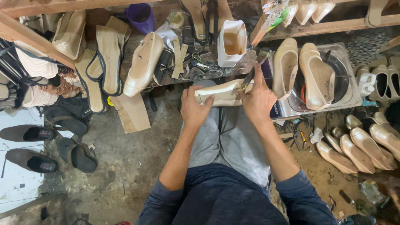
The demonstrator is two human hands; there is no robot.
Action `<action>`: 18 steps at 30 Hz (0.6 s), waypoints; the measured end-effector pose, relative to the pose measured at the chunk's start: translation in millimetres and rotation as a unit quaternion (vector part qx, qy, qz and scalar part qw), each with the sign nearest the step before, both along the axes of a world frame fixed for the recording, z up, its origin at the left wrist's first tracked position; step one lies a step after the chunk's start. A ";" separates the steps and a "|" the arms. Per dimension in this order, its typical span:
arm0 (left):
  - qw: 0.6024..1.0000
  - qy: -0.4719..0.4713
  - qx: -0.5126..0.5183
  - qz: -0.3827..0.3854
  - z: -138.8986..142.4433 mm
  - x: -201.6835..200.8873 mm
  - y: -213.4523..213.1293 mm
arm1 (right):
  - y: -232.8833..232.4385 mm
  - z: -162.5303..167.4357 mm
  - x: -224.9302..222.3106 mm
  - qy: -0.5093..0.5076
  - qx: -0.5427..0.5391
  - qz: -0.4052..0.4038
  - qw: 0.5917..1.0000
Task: The person applies glue to the inner sole of a beige shoe using a brush. They repeatedly dip the brush into a container of glue and spread it along the shoe's interior, then place the shoe on a nearby surface and pick up another shoe to continue the process.
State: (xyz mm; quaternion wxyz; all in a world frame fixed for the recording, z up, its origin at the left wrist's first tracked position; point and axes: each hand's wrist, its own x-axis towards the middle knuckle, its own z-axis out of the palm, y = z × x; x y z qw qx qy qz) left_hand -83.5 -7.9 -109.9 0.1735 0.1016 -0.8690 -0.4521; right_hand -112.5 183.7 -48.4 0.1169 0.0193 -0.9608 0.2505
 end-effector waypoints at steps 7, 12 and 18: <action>0.987 -0.127 -0.068 -0.077 29.4 -6.6 -1.5 | 4.9 4.6 -8.0 0.086 0.030 0.032 0.995; 0.961 -0.155 -0.188 -0.129 30.3 -16.4 2.4 | 7.6 8.7 -7.3 0.102 0.040 0.064 0.992; 0.942 -0.122 -0.138 -0.281 23.5 -49.7 18.5 | 18.8 18.1 -12.6 0.067 -0.042 0.082 0.993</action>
